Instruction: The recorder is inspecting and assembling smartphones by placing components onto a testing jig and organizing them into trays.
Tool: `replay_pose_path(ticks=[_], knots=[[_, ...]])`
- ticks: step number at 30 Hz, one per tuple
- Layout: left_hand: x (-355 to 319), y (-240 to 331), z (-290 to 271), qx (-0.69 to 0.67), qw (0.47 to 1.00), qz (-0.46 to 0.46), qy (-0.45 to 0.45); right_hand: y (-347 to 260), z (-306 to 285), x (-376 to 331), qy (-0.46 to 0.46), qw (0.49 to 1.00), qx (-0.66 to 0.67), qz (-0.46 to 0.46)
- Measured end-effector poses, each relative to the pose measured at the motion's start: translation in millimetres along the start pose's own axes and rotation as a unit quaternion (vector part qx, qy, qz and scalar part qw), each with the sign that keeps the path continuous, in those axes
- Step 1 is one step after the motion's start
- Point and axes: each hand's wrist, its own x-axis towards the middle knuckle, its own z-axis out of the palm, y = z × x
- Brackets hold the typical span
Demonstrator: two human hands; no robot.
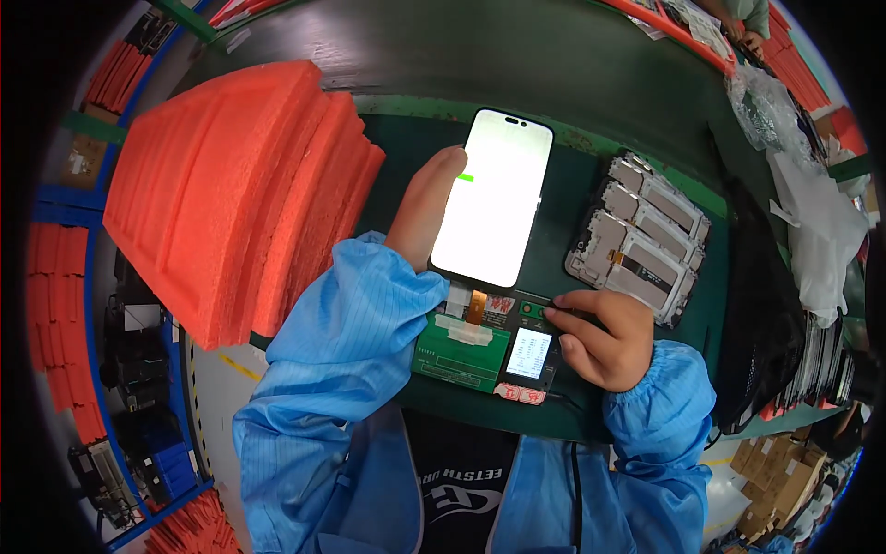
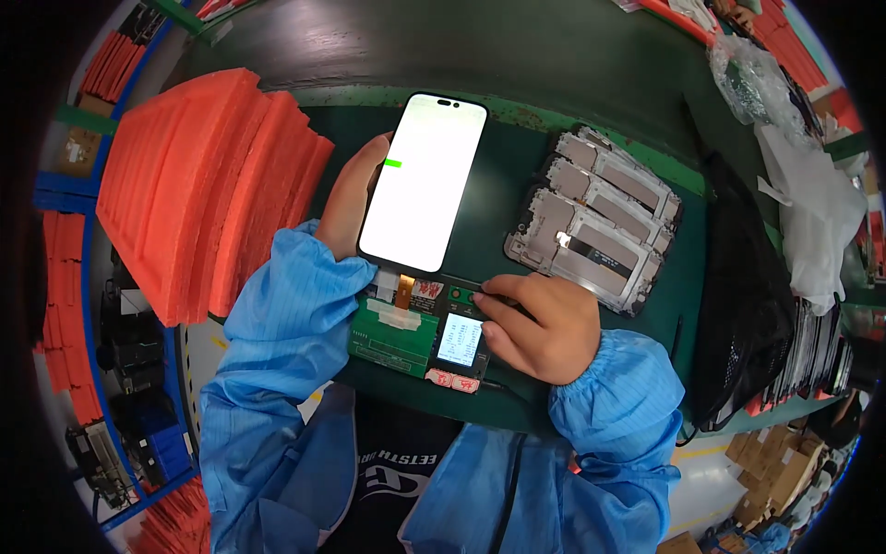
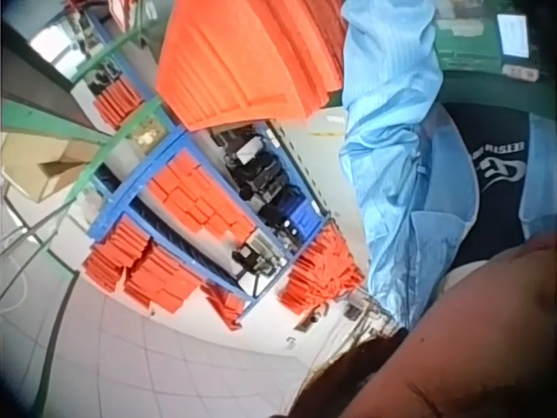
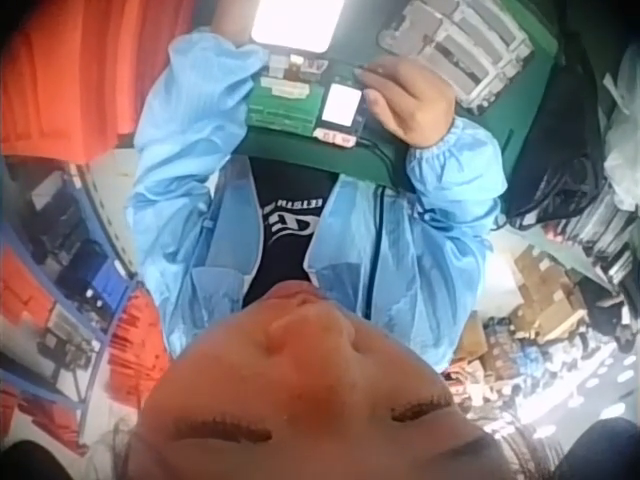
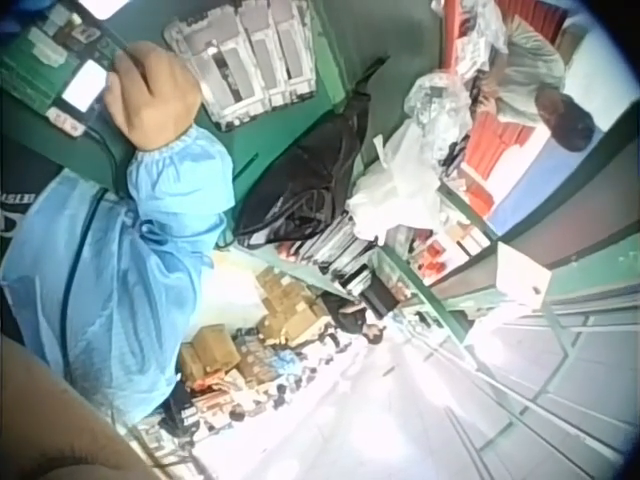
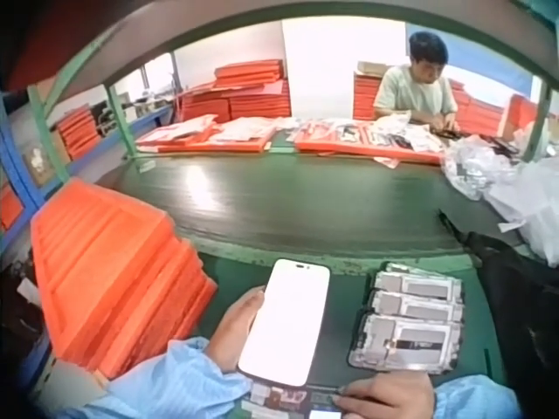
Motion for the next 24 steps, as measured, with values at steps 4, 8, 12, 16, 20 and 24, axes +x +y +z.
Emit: replay_pose_path(ticks=[4,8,12,16,20,24], knots=[[-3,7,3,-0.008,1.000,-0.015,0.001,-1,-1,1,0.032,0.999,-0.015,-0.017],[-15,21,13,0.040,0.998,0.009,0.037,0,0,0,0.044,0.999,-0.020,-0.018],[-21,26,16,0.030,0.998,0.014,0.058,0,-1,0,0.039,0.998,-0.031,-0.034],[-23,27,16,0.019,0.999,0.018,0.031,-1,-1,-1,0.048,0.998,-0.038,-0.032],[-29,31,19,0.055,0.998,0.015,0.005,1,0,-1,0.059,0.997,-0.044,-0.023],[-35,33,20,0.071,0.997,0.021,-0.021,2,-1,0,0.047,0.998,-0.030,-0.042]])
